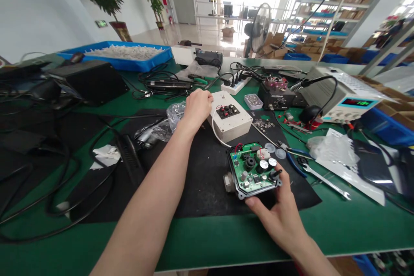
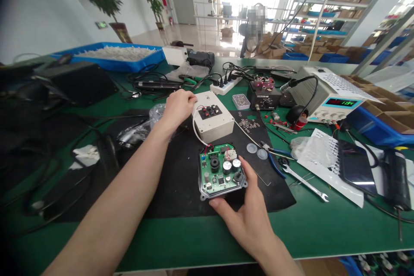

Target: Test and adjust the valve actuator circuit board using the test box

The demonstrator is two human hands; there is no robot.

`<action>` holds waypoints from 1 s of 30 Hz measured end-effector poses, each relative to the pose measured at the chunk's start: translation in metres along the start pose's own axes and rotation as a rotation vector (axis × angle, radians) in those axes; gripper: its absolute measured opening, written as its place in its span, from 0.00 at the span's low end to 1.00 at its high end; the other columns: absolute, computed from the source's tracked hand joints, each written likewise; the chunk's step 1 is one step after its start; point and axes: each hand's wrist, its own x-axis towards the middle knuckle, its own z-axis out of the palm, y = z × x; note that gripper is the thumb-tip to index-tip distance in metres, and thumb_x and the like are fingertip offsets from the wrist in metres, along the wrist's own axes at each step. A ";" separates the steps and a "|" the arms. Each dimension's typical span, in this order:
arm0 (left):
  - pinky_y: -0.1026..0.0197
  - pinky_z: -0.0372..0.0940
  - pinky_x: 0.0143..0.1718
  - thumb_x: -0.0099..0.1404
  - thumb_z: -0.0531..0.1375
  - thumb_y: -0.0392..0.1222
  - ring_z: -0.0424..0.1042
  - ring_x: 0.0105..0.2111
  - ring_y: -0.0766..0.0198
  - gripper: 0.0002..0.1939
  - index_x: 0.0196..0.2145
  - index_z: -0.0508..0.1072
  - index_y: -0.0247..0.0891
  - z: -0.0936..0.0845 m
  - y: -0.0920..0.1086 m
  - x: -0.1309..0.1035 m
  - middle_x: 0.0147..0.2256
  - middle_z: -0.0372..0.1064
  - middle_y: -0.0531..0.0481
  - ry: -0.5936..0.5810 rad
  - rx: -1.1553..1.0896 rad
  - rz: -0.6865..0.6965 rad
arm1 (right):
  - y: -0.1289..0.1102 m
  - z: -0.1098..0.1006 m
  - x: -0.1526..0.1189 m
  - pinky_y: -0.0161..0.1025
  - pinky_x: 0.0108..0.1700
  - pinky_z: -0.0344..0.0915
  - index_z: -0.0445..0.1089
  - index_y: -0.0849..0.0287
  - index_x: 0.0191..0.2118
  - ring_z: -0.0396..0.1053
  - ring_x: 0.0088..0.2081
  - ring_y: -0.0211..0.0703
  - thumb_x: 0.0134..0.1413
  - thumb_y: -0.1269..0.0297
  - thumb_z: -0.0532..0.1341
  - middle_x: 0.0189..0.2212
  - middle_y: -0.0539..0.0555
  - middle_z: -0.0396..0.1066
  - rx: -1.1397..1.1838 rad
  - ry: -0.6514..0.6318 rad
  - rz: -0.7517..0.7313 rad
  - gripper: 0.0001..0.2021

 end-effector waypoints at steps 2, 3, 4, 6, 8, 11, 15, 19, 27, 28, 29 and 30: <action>0.48 0.72 0.54 0.78 0.58 0.42 0.80 0.51 0.42 0.16 0.49 0.87 0.39 0.001 -0.002 0.002 0.50 0.82 0.36 -0.003 0.008 0.008 | -0.006 0.003 -0.001 0.67 0.70 0.68 0.50 0.46 0.80 0.70 0.69 0.70 0.60 0.46 0.79 0.71 0.65 0.67 0.023 0.013 0.029 0.52; 0.48 0.72 0.55 0.78 0.57 0.42 0.80 0.52 0.43 0.16 0.49 0.87 0.38 0.001 -0.003 0.003 0.50 0.82 0.35 -0.005 0.012 0.012 | -0.011 0.005 -0.002 0.69 0.70 0.67 0.49 0.46 0.80 0.67 0.70 0.72 0.56 0.45 0.81 0.72 0.65 0.65 0.033 0.026 0.040 0.57; 0.48 0.71 0.55 0.78 0.57 0.41 0.80 0.52 0.43 0.17 0.49 0.87 0.38 0.001 -0.003 0.004 0.50 0.82 0.35 -0.006 0.016 0.014 | -0.017 0.009 -0.003 0.71 0.72 0.64 0.47 0.45 0.81 0.65 0.72 0.74 0.51 0.44 0.83 0.73 0.66 0.63 0.046 0.048 0.055 0.61; 0.48 0.71 0.55 0.78 0.57 0.41 0.80 0.52 0.43 0.17 0.49 0.86 0.37 0.001 -0.002 0.004 0.50 0.82 0.35 -0.008 0.024 0.021 | -0.029 0.018 -0.003 0.74 0.73 0.60 0.43 0.45 0.82 0.62 0.73 0.76 0.44 0.43 0.85 0.74 0.68 0.60 0.082 0.111 0.104 0.69; 0.48 0.71 0.55 0.78 0.57 0.41 0.79 0.52 0.42 0.17 0.48 0.86 0.37 0.001 -0.001 0.003 0.50 0.82 0.34 -0.006 0.033 0.026 | -0.039 0.025 0.000 0.73 0.72 0.63 0.44 0.47 0.80 0.65 0.72 0.75 0.42 0.46 0.86 0.72 0.69 0.62 0.136 0.178 0.161 0.69; 0.48 0.71 0.55 0.78 0.56 0.41 0.79 0.52 0.43 0.18 0.48 0.86 0.36 0.000 0.000 0.001 0.50 0.81 0.34 -0.002 0.045 0.030 | -0.043 0.026 0.016 0.66 0.66 0.72 0.54 0.49 0.73 0.73 0.65 0.70 0.44 0.50 0.86 0.66 0.67 0.70 0.234 0.211 0.198 0.58; 0.48 0.71 0.54 0.78 0.55 0.41 0.78 0.53 0.43 0.18 0.48 0.86 0.37 -0.001 0.001 0.000 0.50 0.81 0.34 0.000 0.046 0.028 | -0.035 0.013 0.049 0.62 0.59 0.76 0.58 0.50 0.67 0.81 0.53 0.65 0.48 0.46 0.84 0.52 0.61 0.81 0.358 0.126 0.261 0.49; 0.47 0.71 0.54 0.77 0.56 0.40 0.77 0.53 0.42 0.18 0.48 0.86 0.37 -0.001 0.001 0.001 0.50 0.80 0.35 0.000 0.031 0.034 | -0.037 0.015 0.066 0.59 0.57 0.76 0.61 0.50 0.62 0.81 0.52 0.62 0.44 0.44 0.85 0.50 0.58 0.81 0.346 0.089 0.247 0.47; 0.46 0.70 0.57 0.77 0.56 0.41 0.77 0.54 0.43 0.18 0.49 0.87 0.39 -0.001 -0.003 0.004 0.51 0.81 0.36 -0.018 0.013 0.047 | -0.035 0.027 0.062 0.51 0.51 0.76 0.58 0.49 0.62 0.80 0.49 0.56 0.48 0.48 0.85 0.49 0.54 0.79 0.384 0.105 0.188 0.46; 0.45 0.70 0.57 0.77 0.56 0.40 0.77 0.54 0.43 0.18 0.48 0.87 0.39 -0.001 -0.003 0.004 0.51 0.81 0.37 -0.018 0.005 0.049 | -0.033 0.028 0.062 0.51 0.52 0.76 0.57 0.49 0.63 0.80 0.49 0.55 0.49 0.49 0.85 0.50 0.54 0.78 0.400 0.087 0.174 0.45; 0.45 0.69 0.58 0.77 0.56 0.40 0.77 0.54 0.43 0.18 0.48 0.87 0.40 -0.002 -0.003 0.004 0.51 0.81 0.37 -0.016 -0.002 0.050 | -0.032 0.028 0.061 0.50 0.52 0.75 0.57 0.48 0.63 0.80 0.49 0.54 0.50 0.51 0.85 0.50 0.54 0.78 0.413 0.068 0.154 0.45; 0.44 0.69 0.58 0.76 0.56 0.40 0.77 0.53 0.43 0.18 0.48 0.87 0.40 -0.002 -0.003 0.003 0.50 0.81 0.37 -0.013 -0.010 0.050 | -0.030 0.029 0.061 0.50 0.52 0.75 0.57 0.47 0.63 0.79 0.49 0.53 0.51 0.53 0.84 0.51 0.53 0.77 0.417 0.054 0.129 0.44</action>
